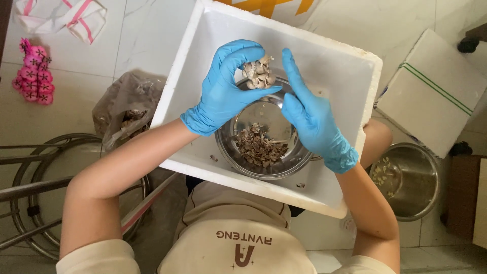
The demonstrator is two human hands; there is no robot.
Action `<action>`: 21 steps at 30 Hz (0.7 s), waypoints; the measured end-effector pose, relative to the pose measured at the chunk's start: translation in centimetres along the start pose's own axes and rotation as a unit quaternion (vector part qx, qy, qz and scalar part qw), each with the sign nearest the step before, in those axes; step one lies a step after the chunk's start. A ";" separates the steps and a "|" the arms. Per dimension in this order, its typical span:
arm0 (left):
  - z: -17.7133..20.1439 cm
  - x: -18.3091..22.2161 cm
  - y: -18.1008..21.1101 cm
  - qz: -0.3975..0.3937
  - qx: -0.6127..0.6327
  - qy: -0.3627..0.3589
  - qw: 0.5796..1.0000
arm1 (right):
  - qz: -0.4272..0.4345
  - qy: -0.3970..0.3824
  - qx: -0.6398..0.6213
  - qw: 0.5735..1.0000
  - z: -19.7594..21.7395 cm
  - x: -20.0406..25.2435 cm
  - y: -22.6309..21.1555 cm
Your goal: A person wearing blue gloves sits on the floor and uses a small knife to peel and clean mushrooms, placing the cleaned pieces into a metal bowl inside a styrofoam box.
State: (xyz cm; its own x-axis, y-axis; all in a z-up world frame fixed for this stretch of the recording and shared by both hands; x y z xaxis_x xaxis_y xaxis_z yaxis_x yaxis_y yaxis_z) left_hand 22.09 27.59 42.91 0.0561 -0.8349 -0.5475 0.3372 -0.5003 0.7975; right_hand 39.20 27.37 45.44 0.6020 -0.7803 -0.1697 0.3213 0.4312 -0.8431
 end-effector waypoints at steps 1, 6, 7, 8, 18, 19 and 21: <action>0.0 0.1 -0.1 -0.009 -0.010 0.000 1.000 | -0.035 -0.021 -0.013 0.999 -0.5 0.1 0.3; -0.6 -0.1 0.0 -0.063 -0.017 -0.026 0.997 | -0.059 -0.047 -0.037 0.996 -1.5 0.3 1.2; -0.8 -0.3 0.7 -0.085 -0.006 -0.038 0.996 | -0.034 -0.049 -0.037 0.998 -1.6 0.5 1.3; -0.9 -0.4 1.3 -0.107 0.006 -0.050 0.993 | -0.009 -0.051 -0.037 0.998 -1.7 0.7 1.5; -1.5 0.7 0.9 -0.015 -0.044 -0.095 0.994 | 0.067 -0.011 -0.109 0.992 -1.8 1.2 2.3; -1.5 0.7 1.1 -0.017 -0.039 -0.089 0.995 | 0.057 0.001 -0.119 0.991 -1.7 1.2 2.6; -1.4 0.6 1.3 -0.018 -0.034 -0.084 0.996 | 0.047 0.012 -0.129 0.990 -1.7 1.2 2.5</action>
State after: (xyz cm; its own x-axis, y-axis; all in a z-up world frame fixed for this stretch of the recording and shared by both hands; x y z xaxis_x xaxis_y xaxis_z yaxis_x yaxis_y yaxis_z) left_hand 23.91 26.78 43.23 -0.1125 -0.8461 -0.5210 0.3994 -0.5186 0.7560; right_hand 39.50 26.78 42.24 0.6024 -0.7538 -0.2623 0.0651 0.3740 -0.9252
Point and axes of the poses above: each hand's wrist, its own x-axis away from the middle knuckle, its own z-axis out of the back of the hand, y = z × x, the point moved 8 cm from there along -x, towards the middle knuckle, and after that the axes turned 5 degrees about z, right-handed, at the moved point
